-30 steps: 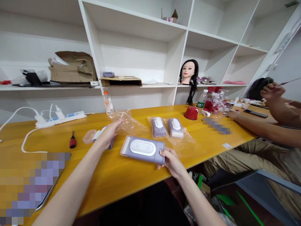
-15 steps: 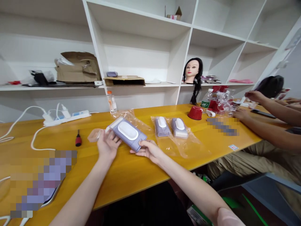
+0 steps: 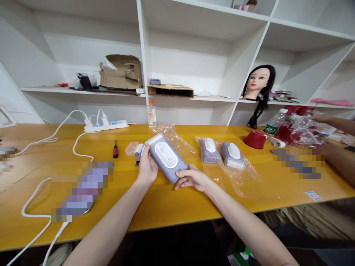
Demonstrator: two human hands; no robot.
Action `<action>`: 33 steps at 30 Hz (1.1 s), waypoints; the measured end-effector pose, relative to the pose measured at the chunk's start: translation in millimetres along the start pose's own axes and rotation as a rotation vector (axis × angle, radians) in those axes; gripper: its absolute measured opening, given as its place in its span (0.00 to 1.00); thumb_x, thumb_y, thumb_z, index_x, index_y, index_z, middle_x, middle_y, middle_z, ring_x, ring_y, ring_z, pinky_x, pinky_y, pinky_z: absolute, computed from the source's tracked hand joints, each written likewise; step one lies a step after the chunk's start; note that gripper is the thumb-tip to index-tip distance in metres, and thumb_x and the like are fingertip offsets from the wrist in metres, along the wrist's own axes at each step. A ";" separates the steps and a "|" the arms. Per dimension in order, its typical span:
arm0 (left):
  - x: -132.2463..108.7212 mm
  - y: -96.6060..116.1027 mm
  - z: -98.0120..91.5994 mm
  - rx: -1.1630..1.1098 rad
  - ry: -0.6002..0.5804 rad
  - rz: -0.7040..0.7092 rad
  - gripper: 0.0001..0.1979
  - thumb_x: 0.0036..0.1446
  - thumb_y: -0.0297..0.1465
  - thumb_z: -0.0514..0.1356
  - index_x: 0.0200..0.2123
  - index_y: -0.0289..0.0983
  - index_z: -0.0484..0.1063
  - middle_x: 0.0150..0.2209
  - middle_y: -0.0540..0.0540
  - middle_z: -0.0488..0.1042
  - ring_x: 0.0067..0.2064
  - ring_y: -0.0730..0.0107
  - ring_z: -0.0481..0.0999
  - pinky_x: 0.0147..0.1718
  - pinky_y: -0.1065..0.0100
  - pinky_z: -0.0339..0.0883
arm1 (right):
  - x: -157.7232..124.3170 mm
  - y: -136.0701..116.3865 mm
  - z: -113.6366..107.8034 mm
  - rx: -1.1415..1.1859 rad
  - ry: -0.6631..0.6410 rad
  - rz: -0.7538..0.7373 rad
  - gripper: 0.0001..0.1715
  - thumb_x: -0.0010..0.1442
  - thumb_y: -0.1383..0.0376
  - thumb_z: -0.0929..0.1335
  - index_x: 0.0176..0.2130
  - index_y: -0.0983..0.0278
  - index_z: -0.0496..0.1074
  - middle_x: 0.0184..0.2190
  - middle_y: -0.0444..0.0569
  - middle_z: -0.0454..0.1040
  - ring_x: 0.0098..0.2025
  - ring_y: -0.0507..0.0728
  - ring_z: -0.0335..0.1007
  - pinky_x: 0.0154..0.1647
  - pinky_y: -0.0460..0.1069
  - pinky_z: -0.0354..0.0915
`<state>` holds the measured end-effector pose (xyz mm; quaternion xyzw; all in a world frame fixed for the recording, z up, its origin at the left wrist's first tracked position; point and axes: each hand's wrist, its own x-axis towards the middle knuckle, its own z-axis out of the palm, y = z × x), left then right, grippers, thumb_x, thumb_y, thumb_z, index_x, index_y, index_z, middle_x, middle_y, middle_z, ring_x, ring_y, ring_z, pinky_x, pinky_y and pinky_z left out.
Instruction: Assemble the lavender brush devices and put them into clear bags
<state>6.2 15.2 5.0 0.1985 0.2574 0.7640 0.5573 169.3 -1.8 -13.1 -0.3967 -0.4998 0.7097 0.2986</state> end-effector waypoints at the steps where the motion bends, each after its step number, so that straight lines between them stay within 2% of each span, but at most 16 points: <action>1: -0.7 -0.3 1.1 0.006 -0.007 0.009 0.13 0.58 0.38 0.53 0.40 0.37 0.71 0.43 0.46 0.75 0.53 0.66 0.69 0.52 0.68 0.61 | -1.2 -0.7 0.9 -0.013 -0.011 0.002 0.20 0.41 0.62 0.73 0.35 0.66 0.67 0.24 0.46 0.77 0.23 0.54 0.75 0.20 0.41 0.61; 5: -3.4 -2.5 4.2 0.018 0.007 0.019 0.13 0.58 0.38 0.53 0.39 0.37 0.71 0.42 0.46 0.76 0.52 0.66 0.69 0.52 0.67 0.61 | -2.9 0.1 4.3 -0.053 -0.053 0.030 0.20 0.41 0.61 0.73 0.35 0.66 0.69 0.24 0.45 0.77 0.20 0.52 0.74 0.15 0.39 0.54; 8: -6.7 -4.0 5.9 0.035 0.023 -0.009 0.13 0.57 0.39 0.54 0.38 0.38 0.71 0.40 0.47 0.76 0.50 0.64 0.71 0.50 0.65 0.64 | -1.5 4.7 5.9 -0.094 -0.053 -0.003 0.16 0.40 0.65 0.74 0.30 0.68 0.70 0.21 0.45 0.75 0.16 0.49 0.70 0.12 0.39 0.47; 13: -12.7 -5.3 7.5 0.045 -0.025 -0.013 0.15 0.56 0.41 0.54 0.40 0.38 0.71 0.41 0.47 0.76 0.50 0.62 0.71 0.50 0.63 0.64 | -0.2 11.0 9.2 -0.028 0.001 -0.150 0.09 0.39 0.67 0.72 0.22 0.69 0.69 0.16 0.43 0.70 0.12 0.46 0.60 0.12 0.41 0.47; 17: -14.5 -5.8 5.3 0.039 -0.154 -0.115 0.18 0.54 0.43 0.55 0.41 0.37 0.72 0.42 0.44 0.76 0.50 0.56 0.71 0.49 0.59 0.65 | -2.0 12.7 13.8 0.054 0.050 -0.177 0.09 0.38 0.67 0.72 0.20 0.68 0.68 0.13 0.42 0.68 0.13 0.45 0.55 0.10 0.41 0.46; 20: -14.5 -6.3 2.5 0.020 -0.303 -0.243 0.22 0.53 0.46 0.53 0.42 0.35 0.72 0.43 0.40 0.76 0.48 0.51 0.73 0.46 0.53 0.67 | -3.9 13.6 17.0 0.093 0.063 -0.186 0.08 0.37 0.68 0.72 0.20 0.68 0.69 0.13 0.41 0.66 0.14 0.45 0.55 0.10 0.40 0.44; 22: -14.6 -6.9 1.3 0.010 -0.356 -0.284 0.25 0.53 0.48 0.53 0.43 0.34 0.72 0.44 0.38 0.75 0.46 0.49 0.74 0.45 0.51 0.67 | -4.7 14.1 18.6 0.107 0.067 -0.194 0.08 0.37 0.68 0.72 0.21 0.68 0.69 0.13 0.41 0.67 0.14 0.45 0.55 0.10 0.40 0.43; 28: -14.7 -2.9 4.2 0.021 -0.375 -0.241 0.25 0.53 0.47 0.52 0.43 0.33 0.72 0.44 0.37 0.75 0.46 0.48 0.74 0.45 0.51 0.66 | -5.1 15.6 17.6 0.101 0.058 -0.198 0.10 0.37 0.68 0.73 0.22 0.68 0.68 0.14 0.41 0.67 0.14 0.44 0.55 0.10 0.40 0.44; 33: -9.5 11.2 3.4 0.032 -0.357 -0.120 0.28 0.51 0.50 0.52 0.44 0.35 0.71 0.43 0.38 0.76 0.47 0.47 0.73 0.44 0.52 0.66 | -8.5 15.9 14.0 0.065 -0.044 -0.180 0.09 0.38 0.69 0.72 0.24 0.69 0.69 0.15 0.41 0.67 0.13 0.43 0.52 0.10 0.41 0.41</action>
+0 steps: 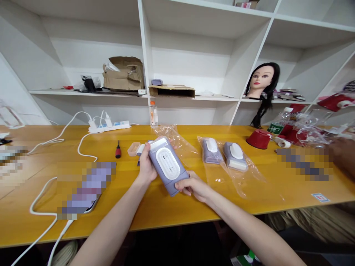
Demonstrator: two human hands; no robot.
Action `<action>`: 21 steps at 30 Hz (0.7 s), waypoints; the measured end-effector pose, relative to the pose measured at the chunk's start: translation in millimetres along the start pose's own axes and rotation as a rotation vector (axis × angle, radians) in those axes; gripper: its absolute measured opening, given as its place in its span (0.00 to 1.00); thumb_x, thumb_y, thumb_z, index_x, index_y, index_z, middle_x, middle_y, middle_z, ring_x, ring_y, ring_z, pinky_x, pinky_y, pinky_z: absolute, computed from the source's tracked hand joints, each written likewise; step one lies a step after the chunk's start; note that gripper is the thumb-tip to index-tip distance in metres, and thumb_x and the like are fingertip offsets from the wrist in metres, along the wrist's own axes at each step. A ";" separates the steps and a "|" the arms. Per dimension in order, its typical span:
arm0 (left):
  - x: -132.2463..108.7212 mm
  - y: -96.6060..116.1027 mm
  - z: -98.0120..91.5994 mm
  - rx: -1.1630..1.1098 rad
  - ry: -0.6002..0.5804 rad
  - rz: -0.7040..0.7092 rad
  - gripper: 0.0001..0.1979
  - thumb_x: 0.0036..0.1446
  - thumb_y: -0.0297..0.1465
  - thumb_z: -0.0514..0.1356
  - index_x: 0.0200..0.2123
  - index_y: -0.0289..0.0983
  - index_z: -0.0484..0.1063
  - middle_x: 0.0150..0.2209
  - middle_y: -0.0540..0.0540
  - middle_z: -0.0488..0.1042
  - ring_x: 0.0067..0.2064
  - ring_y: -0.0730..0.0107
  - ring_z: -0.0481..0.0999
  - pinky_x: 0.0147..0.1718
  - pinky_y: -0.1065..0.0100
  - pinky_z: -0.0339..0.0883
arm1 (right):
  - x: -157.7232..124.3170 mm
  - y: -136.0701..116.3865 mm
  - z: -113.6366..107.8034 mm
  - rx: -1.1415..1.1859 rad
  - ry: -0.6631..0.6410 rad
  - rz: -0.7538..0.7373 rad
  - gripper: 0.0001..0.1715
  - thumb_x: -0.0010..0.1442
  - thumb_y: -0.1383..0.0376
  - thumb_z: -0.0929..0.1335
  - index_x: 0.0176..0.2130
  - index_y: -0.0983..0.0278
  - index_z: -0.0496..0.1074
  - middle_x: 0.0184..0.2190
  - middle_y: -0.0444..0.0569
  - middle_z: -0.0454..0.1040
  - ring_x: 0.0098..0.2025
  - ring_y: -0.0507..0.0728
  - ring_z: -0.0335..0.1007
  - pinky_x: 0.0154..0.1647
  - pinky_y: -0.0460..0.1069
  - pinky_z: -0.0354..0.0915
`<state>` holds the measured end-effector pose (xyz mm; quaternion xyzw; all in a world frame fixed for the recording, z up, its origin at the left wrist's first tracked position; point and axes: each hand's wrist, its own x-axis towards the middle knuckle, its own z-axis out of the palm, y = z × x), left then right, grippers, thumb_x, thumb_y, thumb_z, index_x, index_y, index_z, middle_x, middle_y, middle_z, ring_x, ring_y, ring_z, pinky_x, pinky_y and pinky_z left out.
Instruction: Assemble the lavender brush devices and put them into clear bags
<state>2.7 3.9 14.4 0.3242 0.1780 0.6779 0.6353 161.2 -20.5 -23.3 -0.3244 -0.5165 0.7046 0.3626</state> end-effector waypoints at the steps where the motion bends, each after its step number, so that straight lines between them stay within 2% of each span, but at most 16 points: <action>1: 0.3 1.8 -0.8 0.004 0.003 0.017 0.28 0.50 0.50 0.53 0.45 0.35 0.71 0.42 0.38 0.76 0.47 0.48 0.73 0.44 0.53 0.66 | -0.8 -0.7 -0.3 -0.007 -0.017 0.006 0.09 0.39 0.70 0.72 0.24 0.70 0.70 0.15 0.41 0.67 0.13 0.43 0.52 0.10 0.41 0.41; 8: 7.6 4.6 -5.9 0.018 0.067 -0.013 0.27 0.50 0.48 0.53 0.38 0.30 0.73 0.35 0.38 0.78 0.41 0.51 0.76 0.39 0.58 0.69 | -5.7 -6.1 2.3 -0.005 -0.006 0.062 0.10 0.36 0.70 0.72 0.23 0.69 0.69 0.14 0.40 0.66 0.14 0.43 0.52 0.10 0.40 0.39; 10: 13.1 13.1 -13.7 0.020 0.145 0.011 0.27 0.52 0.48 0.50 0.36 0.28 0.73 0.35 0.36 0.77 0.41 0.55 0.76 0.37 0.63 0.70 | -10.9 -5.3 3.1 -0.014 0.005 0.107 0.10 0.35 0.70 0.72 0.23 0.69 0.69 0.13 0.40 0.65 0.13 0.43 0.51 0.09 0.40 0.37; 12: 17.8 24.1 -23.3 0.027 0.308 0.097 0.27 0.53 0.48 0.49 0.33 0.28 0.73 0.36 0.36 0.77 0.41 0.59 0.77 0.33 0.69 0.70 | -19.2 -3.3 1.8 -0.029 0.004 0.136 0.10 0.35 0.70 0.71 0.23 0.69 0.69 0.12 0.41 0.65 0.12 0.44 0.51 0.08 0.41 0.35; 15: 19.9 32.7 -31.5 0.100 0.265 0.098 0.25 0.52 0.47 0.52 0.39 0.32 0.72 0.44 0.39 0.75 0.44 0.60 0.75 0.32 0.72 0.68 | -32.7 0.1 -6.6 -0.012 0.019 0.120 0.09 0.35 0.70 0.71 0.22 0.69 0.69 0.13 0.41 0.65 0.11 0.42 0.48 0.09 0.41 0.35; 18: 17.7 25.4 -27.5 0.289 0.227 0.118 0.20 0.50 0.44 0.56 0.39 0.36 0.72 0.40 0.43 0.75 0.39 0.65 0.76 0.28 0.73 0.65 | -40.7 0.8 -22.1 0.011 0.095 0.037 0.09 0.36 0.68 0.72 0.21 0.70 0.69 0.13 0.41 0.65 0.11 0.42 0.47 0.10 0.41 0.36; 21: 13.5 11.2 -20.4 0.669 0.188 0.081 0.20 0.45 0.40 0.61 0.42 0.37 0.71 0.34 0.48 0.73 0.31 0.72 0.74 0.22 0.76 0.59 | -42.0 -2.4 -36.8 0.077 0.214 -0.047 0.09 0.39 0.65 0.71 0.19 0.69 0.68 0.13 0.44 0.66 0.12 0.43 0.51 0.11 0.41 0.37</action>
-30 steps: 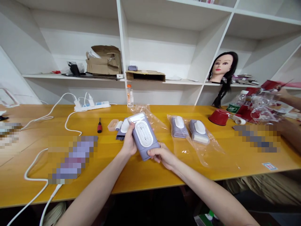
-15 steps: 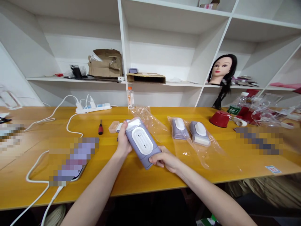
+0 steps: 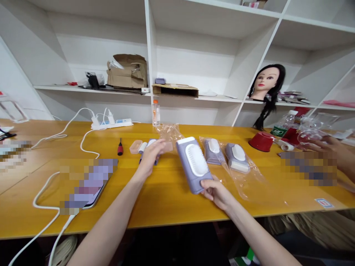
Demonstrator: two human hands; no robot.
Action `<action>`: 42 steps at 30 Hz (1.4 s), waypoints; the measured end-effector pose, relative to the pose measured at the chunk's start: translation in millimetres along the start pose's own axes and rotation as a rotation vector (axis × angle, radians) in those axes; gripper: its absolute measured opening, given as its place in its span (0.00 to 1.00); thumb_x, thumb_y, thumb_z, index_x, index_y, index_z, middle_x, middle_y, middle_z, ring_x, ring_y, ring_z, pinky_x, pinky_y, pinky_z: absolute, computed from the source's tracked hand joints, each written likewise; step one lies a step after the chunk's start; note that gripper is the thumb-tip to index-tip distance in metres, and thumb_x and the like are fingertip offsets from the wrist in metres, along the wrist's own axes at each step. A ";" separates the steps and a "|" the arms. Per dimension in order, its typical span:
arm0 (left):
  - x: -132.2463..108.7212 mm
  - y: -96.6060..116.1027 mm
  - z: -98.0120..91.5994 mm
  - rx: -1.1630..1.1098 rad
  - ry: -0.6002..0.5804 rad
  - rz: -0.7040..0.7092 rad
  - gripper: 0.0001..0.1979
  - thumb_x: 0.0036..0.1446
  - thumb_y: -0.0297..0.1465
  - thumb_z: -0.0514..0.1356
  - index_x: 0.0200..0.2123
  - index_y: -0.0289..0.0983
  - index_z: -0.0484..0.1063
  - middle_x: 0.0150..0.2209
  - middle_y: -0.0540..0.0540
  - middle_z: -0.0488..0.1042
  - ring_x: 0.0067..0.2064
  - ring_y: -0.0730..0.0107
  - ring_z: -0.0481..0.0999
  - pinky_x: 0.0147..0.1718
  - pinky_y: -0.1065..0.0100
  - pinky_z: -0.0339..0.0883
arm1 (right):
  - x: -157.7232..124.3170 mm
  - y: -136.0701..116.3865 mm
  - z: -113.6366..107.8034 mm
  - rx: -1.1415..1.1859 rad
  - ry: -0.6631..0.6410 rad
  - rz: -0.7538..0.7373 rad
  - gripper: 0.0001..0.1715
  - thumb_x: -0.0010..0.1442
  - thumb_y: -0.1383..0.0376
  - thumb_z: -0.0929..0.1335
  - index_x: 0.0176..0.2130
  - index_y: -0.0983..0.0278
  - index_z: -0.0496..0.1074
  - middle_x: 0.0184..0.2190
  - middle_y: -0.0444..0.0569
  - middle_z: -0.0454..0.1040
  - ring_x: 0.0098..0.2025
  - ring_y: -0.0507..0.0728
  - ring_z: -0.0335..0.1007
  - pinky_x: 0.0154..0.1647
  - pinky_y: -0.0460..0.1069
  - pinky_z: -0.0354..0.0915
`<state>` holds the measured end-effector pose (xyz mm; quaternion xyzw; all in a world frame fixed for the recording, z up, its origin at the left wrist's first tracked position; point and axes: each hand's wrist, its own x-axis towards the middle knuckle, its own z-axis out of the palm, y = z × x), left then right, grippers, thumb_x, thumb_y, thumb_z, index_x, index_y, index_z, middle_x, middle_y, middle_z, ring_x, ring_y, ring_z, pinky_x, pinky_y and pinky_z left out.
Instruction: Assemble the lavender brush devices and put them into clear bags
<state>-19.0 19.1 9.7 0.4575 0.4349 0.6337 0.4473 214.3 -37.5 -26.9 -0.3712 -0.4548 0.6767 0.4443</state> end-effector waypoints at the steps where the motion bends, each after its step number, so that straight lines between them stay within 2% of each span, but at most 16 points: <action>1: -2.6 -3.0 3.4 0.109 -0.039 -0.015 0.22 0.44 0.38 0.63 0.43 0.37 0.69 0.32 0.49 0.72 0.30 0.72 0.73 0.22 0.75 0.59 | 1.2 -1.7 -2.9 0.029 0.036 -0.009 0.10 0.39 0.65 0.71 0.18 0.69 0.68 0.13 0.44 0.66 0.13 0.44 0.52 0.11 0.42 0.37; 5: -12.6 -18.5 11.4 0.404 -0.220 -0.074 0.21 0.48 0.40 0.59 0.43 0.36 0.63 0.29 0.50 0.70 0.24 0.70 0.73 0.27 0.68 0.64 | 3.7 -5.8 -6.1 0.094 0.093 0.000 0.12 0.40 0.63 0.71 0.17 0.68 0.68 0.12 0.44 0.66 0.12 0.44 0.50 0.11 0.42 0.38; 7: -16.6 -26.1 14.4 0.662 -0.245 0.017 0.16 0.53 0.42 0.54 0.39 0.37 0.64 0.29 0.49 0.71 0.22 0.69 0.73 0.28 0.66 0.64 | 3.4 -5.5 -5.0 0.094 0.087 0.006 0.11 0.40 0.64 0.71 0.18 0.69 0.68 0.13 0.44 0.67 0.13 0.44 0.51 0.11 0.42 0.38; 10: -20.5 -32.1 18.7 1.000 -0.197 0.187 0.13 0.57 0.39 0.50 0.34 0.37 0.66 0.33 0.43 0.72 0.32 0.61 0.75 0.34 0.62 0.64 | 2.3 -3.4 -3.3 0.068 0.068 0.038 0.10 0.40 0.64 0.72 0.20 0.69 0.69 0.13 0.44 0.67 0.14 0.45 0.54 0.11 0.41 0.38; 15: -21.2 -22.5 16.6 1.079 -0.076 0.249 0.15 0.59 0.35 0.46 0.40 0.35 0.69 0.44 0.36 0.70 0.42 0.54 0.72 0.42 0.57 0.61 | 1.1 -1.2 -3.7 0.012 0.012 0.074 0.10 0.39 0.64 0.71 0.21 0.69 0.69 0.14 0.45 0.68 0.14 0.44 0.55 0.11 0.41 0.38; 17: -18.6 -13.9 11.3 0.997 0.002 0.292 0.17 0.59 0.37 0.46 0.40 0.36 0.71 0.43 0.37 0.71 0.42 0.56 0.72 0.42 0.59 0.61 | 1.1 -1.4 -4.8 -0.011 -0.027 0.088 0.09 0.39 0.65 0.71 0.20 0.69 0.69 0.13 0.45 0.68 0.13 0.44 0.53 0.10 0.41 0.37; 19: -14.7 -5.6 5.4 0.771 0.018 0.275 0.20 0.59 0.41 0.45 0.38 0.36 0.72 0.38 0.41 0.74 0.34 0.61 0.73 0.38 0.62 0.63 | 1.2 -2.3 -5.5 -0.043 -0.083 0.098 0.09 0.38 0.66 0.70 0.21 0.69 0.69 0.13 0.44 0.68 0.12 0.44 0.51 0.10 0.41 0.37; 21: -10.8 0.5 0.8 0.491 -0.058 0.157 0.25 0.57 0.46 0.45 0.38 0.34 0.73 0.33 0.43 0.75 0.26 0.67 0.71 0.30 0.65 0.63 | 1.8 -4.1 -4.7 -0.100 -0.150 0.108 0.08 0.36 0.68 0.70 0.22 0.69 0.69 0.13 0.42 0.67 0.11 0.43 0.49 0.10 0.41 0.37; 23: -8.7 3.9 -1.4 0.323 -0.161 0.073 0.27 0.55 0.48 0.46 0.37 0.33 0.74 0.30 0.44 0.75 0.25 0.68 0.70 0.27 0.67 0.62 | 2.6 -6.4 -2.3 -0.178 -0.204 0.130 0.08 0.36 0.69 0.70 0.22 0.69 0.69 0.12 0.40 0.64 0.10 0.42 0.47 0.10 0.41 0.36; 26: -9.3 5.7 -1.1 0.342 -0.225 0.116 0.21 0.51 0.46 0.53 0.28 0.34 0.75 0.27 0.47 0.74 0.31 0.66 0.70 0.31 0.68 0.61 | 3.8 -9.0 1.4 -0.285 -0.238 0.169 0.07 0.36 0.71 0.69 0.23 0.70 0.70 0.11 0.38 0.62 0.10 0.42 0.45 0.09 0.41 0.35; 30: -13.1 6.7 2.4 0.353 -0.152 0.069 0.17 0.48 0.43 0.57 0.22 0.35 0.73 0.23 0.49 0.72 0.31 0.67 0.69 0.31 0.69 0.59 | 4.4 -7.6 0.3 -0.297 -0.221 0.156 0.09 0.37 0.70 0.70 0.25 0.71 0.70 0.12 0.38 0.63 0.11 0.42 0.45 0.09 0.41 0.34; 32: -16.3 5.9 5.6 0.216 -0.117 0.028 0.16 0.47 0.43 0.59 0.26 0.35 0.74 0.27 0.49 0.74 0.33 0.67 0.70 0.32 0.69 0.61 | 4.3 -5.0 -0.4 -0.267 -0.210 0.133 0.10 0.36 0.69 0.71 0.24 0.70 0.69 0.12 0.39 0.63 0.11 0.41 0.44 0.10 0.41 0.34; 34: -21.1 2.7 11.3 -0.017 -0.113 -0.062 0.20 0.48 0.45 0.56 0.37 0.36 0.74 0.34 0.47 0.76 0.36 0.66 0.72 0.32 0.69 0.63 | 4.6 -1.3 2.9 -0.204 -0.176 0.105 0.10 0.37 0.68 0.71 0.23 0.70 0.68 0.13 0.40 0.65 0.11 0.42 0.47 0.10 0.41 0.36; 37: -29.5 -6.6 23.4 -0.281 -0.224 -0.288 0.27 0.52 0.50 0.50 0.47 0.38 0.68 0.40 0.44 0.75 0.36 0.64 0.74 0.29 0.67 0.66 | 5.7 5.3 17.4 -0.124 -0.089 0.065 0.14 0.42 0.61 0.71 0.24 0.69 0.67 0.15 0.42 0.67 0.13 0.44 0.53 0.10 0.41 0.40; 40: -33.0 -13.7 30.9 -0.340 -0.143 -0.334 0.22 0.53 0.46 0.52 0.46 0.39 0.67 0.40 0.45 0.76 0.36 0.65 0.75 0.32 0.67 0.67 | 5.5 7.7 34.5 -0.224 -0.105 0.057 0.19 0.46 0.54 0.70 0.25 0.67 0.65 0.15 0.40 0.66 0.10 0.43 0.51 0.10 0.42 0.42; 42: -30.4 -12.7 28.6 -0.352 -0.082 -0.403 0.18 0.53 0.44 0.53 0.39 0.37 0.69 0.32 0.47 0.77 0.32 0.66 0.75 0.31 0.67 0.68 | 4.2 4.1 40.3 -0.398 -0.267 0.079 0.18 0.46 0.55 0.71 0.27 0.67 0.67 0.19 0.41 0.68 0.10 0.43 0.53 0.11 0.42 0.48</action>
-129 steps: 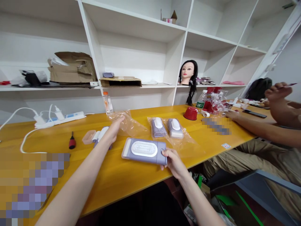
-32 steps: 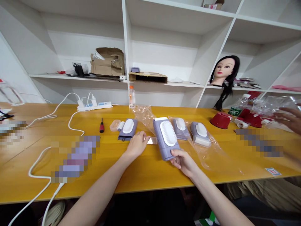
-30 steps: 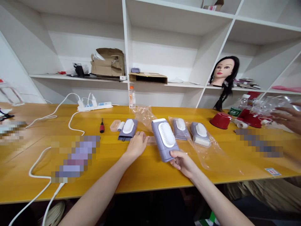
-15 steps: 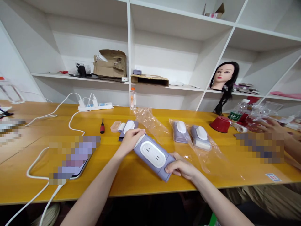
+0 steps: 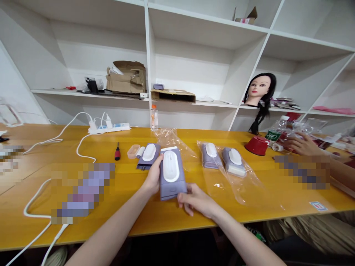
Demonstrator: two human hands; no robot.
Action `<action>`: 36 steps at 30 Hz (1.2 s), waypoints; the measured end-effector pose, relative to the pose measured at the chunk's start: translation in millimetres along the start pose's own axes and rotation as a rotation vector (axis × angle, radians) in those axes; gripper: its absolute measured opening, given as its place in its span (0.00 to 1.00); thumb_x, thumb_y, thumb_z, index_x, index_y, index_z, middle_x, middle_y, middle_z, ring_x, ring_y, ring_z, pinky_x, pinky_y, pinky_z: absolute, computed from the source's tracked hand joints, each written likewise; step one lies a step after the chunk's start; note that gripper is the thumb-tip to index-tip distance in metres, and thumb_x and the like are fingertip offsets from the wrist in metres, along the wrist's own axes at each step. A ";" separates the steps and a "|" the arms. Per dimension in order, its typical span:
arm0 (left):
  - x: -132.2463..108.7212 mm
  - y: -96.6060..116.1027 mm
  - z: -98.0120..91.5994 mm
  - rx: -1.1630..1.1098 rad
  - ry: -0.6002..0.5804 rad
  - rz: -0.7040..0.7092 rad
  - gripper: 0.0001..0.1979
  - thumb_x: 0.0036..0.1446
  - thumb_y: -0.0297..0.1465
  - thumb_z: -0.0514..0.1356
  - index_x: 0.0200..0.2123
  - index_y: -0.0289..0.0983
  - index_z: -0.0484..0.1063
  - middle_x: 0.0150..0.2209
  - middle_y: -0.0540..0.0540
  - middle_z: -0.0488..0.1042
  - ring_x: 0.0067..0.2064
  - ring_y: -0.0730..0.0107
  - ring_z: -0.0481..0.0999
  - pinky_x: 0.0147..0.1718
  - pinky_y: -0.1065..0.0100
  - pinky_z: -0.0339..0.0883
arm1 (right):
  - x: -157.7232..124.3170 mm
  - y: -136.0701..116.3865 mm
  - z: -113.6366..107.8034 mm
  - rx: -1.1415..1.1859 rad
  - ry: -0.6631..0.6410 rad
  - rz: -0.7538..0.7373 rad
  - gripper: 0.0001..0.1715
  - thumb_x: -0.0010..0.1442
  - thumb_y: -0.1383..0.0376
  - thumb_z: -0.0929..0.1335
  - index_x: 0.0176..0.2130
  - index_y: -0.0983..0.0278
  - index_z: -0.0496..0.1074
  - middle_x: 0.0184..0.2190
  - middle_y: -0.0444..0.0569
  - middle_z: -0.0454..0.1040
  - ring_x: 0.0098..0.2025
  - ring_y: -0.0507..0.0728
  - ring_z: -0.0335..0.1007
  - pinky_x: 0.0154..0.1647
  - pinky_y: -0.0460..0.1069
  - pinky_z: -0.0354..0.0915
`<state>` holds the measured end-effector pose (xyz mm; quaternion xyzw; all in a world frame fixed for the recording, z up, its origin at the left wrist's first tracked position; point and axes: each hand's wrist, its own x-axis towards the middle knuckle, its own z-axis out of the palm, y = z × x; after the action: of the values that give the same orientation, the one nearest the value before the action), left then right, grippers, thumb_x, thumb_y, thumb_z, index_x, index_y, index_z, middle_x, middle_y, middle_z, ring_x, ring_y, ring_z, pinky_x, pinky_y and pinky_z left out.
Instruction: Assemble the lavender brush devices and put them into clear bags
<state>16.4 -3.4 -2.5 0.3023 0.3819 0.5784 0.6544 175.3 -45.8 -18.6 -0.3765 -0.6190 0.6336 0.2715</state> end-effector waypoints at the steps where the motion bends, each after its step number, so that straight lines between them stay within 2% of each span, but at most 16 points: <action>1: 0.9 3.9 -2.2 -0.007 0.001 -0.055 0.17 0.52 0.44 0.53 0.34 0.37 0.70 0.28 0.48 0.76 0.29 0.67 0.75 0.30 0.67 0.68 | -0.8 -3.3 -0.8 -0.104 -0.088 0.016 0.18 0.45 0.56 0.72 0.29 0.67 0.69 0.22 0.42 0.70 0.11 0.42 0.54 0.13 0.42 0.50; 2: 1.8 8.9 -4.8 -0.012 -0.013 -0.098 0.15 0.51 0.44 0.53 0.30 0.37 0.69 0.24 0.49 0.75 0.26 0.68 0.74 0.28 0.67 0.68 | -1.7 -6.7 -3.3 -0.197 -0.147 0.030 0.17 0.45 0.58 0.72 0.31 0.67 0.70 0.24 0.42 0.71 0.12 0.43 0.56 0.14 0.42 0.53; 4: 3.0 19.1 -9.8 -0.024 -0.025 -0.113 0.13 0.51 0.42 0.54 0.25 0.38 0.67 0.20 0.50 0.73 0.24 0.68 0.74 0.27 0.68 0.67 | -1.6 -13.6 -11.9 -0.310 -0.119 0.017 0.13 0.48 0.60 0.70 0.32 0.66 0.70 0.26 0.44 0.71 0.14 0.44 0.58 0.15 0.42 0.55; 5: 3.3 23.0 -11.6 -0.023 -0.028 -0.108 0.13 0.50 0.42 0.55 0.24 0.38 0.67 0.20 0.51 0.73 0.25 0.68 0.74 0.27 0.68 0.68 | -0.1 -17.1 -17.1 -0.339 -0.023 -0.029 0.11 0.49 0.60 0.69 0.31 0.66 0.70 0.26 0.44 0.71 0.15 0.45 0.59 0.16 0.43 0.56; 9: 2.3 24.7 -13.1 -0.007 -0.128 -0.193 0.12 0.49 0.40 0.57 0.24 0.38 0.68 0.21 0.49 0.74 0.27 0.66 0.75 0.28 0.67 0.68 | 15.6 -32.5 -32.6 -0.416 0.545 -0.335 0.09 0.52 0.61 0.66 0.33 0.64 0.68 0.28 0.45 0.69 0.21 0.48 0.61 0.23 0.45 0.59; 11: 0.6 18.9 -12.1 0.013 -0.210 -0.250 0.12 0.49 0.40 0.58 0.24 0.37 0.69 0.22 0.48 0.75 0.28 0.67 0.75 0.28 0.68 0.68 | 25.8 -39.9 -34.1 -0.360 0.632 -0.404 0.12 0.54 0.59 0.65 0.36 0.64 0.68 0.32 0.46 0.70 0.25 0.49 0.63 0.27 0.45 0.60; 16: -0.6 4.7 -13.2 0.187 -0.309 -0.261 0.15 0.51 0.41 0.58 0.30 0.34 0.73 0.28 0.47 0.77 0.30 0.69 0.74 0.32 0.70 0.65 | 42.9 -41.8 -29.7 -0.144 0.323 -0.301 0.16 0.55 0.54 0.63 0.31 0.64 0.71 0.26 0.43 0.68 0.25 0.49 0.59 0.22 0.43 0.54; 20: 4.7 -1.2 -15.7 0.349 -0.327 -0.184 0.16 0.51 0.43 0.58 0.29 0.35 0.73 0.28 0.48 0.76 0.32 0.69 0.72 0.34 0.69 0.63 | 48.0 -30.4 -37.5 -0.151 0.192 -0.159 0.15 0.53 0.55 0.65 0.36 0.62 0.72 0.20 0.40 0.63 0.19 0.48 0.54 0.19 0.43 0.51; 22: 6.8 -3.9 -15.9 0.431 -0.331 -0.130 0.14 0.50 0.42 0.58 0.28 0.36 0.72 0.28 0.49 0.75 0.32 0.70 0.72 0.34 0.70 0.62 | 49.7 -28.0 -44.5 -0.259 0.247 -0.211 0.15 0.55 0.56 0.64 0.36 0.63 0.73 0.21 0.42 0.65 0.22 0.49 0.57 0.23 0.44 0.56; 24: 6.8 -6.2 -15.5 0.491 -0.340 -0.176 0.15 0.51 0.42 0.57 0.28 0.36 0.72 0.28 0.49 0.75 0.31 0.70 0.71 0.33 0.70 0.62 | 51.0 -29.3 -50.0 -0.448 0.442 -0.322 0.15 0.57 0.58 0.62 0.37 0.64 0.73 0.26 0.45 0.69 0.27 0.52 0.62 0.31 0.48 0.61; 26: 4.7 -7.4 -14.9 0.541 -0.363 -0.262 0.17 0.52 0.44 0.56 0.29 0.36 0.74 0.30 0.48 0.77 0.33 0.69 0.73 0.34 0.70 0.62 | 52.3 -33.3 -52.6 -0.713 0.640 -0.384 0.15 0.58 0.63 0.61 0.42 0.63 0.73 0.35 0.50 0.71 0.36 0.56 0.65 0.42 0.52 0.61; 27: 3.1 -7.4 -14.5 0.566 -0.369 -0.290 0.18 0.51 0.45 0.56 0.30 0.36 0.74 0.32 0.47 0.77 0.34 0.68 0.73 0.35 0.70 0.62 | 53.3 -35.7 -52.9 -0.858 0.684 -0.379 0.16 0.57 0.66 0.61 0.43 0.62 0.73 0.42 0.52 0.70 0.42 0.58 0.64 0.47 0.55 0.59; 30: -2.0 -6.1 -13.0 0.604 -0.369 -0.327 0.19 0.50 0.46 0.57 0.32 0.36 0.75 0.35 0.46 0.78 0.37 0.66 0.74 0.36 0.70 0.62 | 60.2 -41.4 -51.8 -1.175 0.602 -0.237 0.20 0.55 0.71 0.61 0.44 0.58 0.74 0.59 0.52 0.56 0.61 0.67 0.46 0.56 0.62 0.48; 32: -4.8 -4.9 -11.8 0.597 -0.367 -0.337 0.19 0.50 0.46 0.56 0.32 0.37 0.75 0.35 0.46 0.78 0.37 0.67 0.74 0.37 0.69 0.63 | 67.9 -42.6 -51.4 -1.257 0.483 -0.124 0.22 0.54 0.72 0.62 0.45 0.56 0.74 0.63 0.49 0.48 0.63 0.71 0.37 0.55 0.67 0.46; 34: -6.2 -4.3 -11.2 0.581 -0.381 -0.325 0.19 0.51 0.46 0.56 0.32 0.37 0.75 0.36 0.46 0.78 0.36 0.67 0.74 0.37 0.69 0.63 | 76.1 -41.8 -51.5 -1.291 0.387 -0.056 0.22 0.55 0.71 0.61 0.47 0.56 0.72 0.63 0.50 0.49 0.62 0.71 0.43 0.54 0.65 0.48; 36: -5.7 -4.3 -11.3 0.575 -0.400 -0.312 0.19 0.51 0.46 0.55 0.33 0.37 0.75 0.36 0.46 0.78 0.36 0.66 0.74 0.36 0.69 0.63 | 82.7 -39.6 -51.9 -1.308 0.339 -0.031 0.21 0.56 0.69 0.61 0.48 0.59 0.71 0.60 0.54 0.54 0.57 0.67 0.56 0.52 0.60 0.54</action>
<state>8.8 -10.2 -11.1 0.5187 0.4347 0.2708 0.6845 165.6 54.7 11.4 -0.5486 -0.8293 0.0567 0.0899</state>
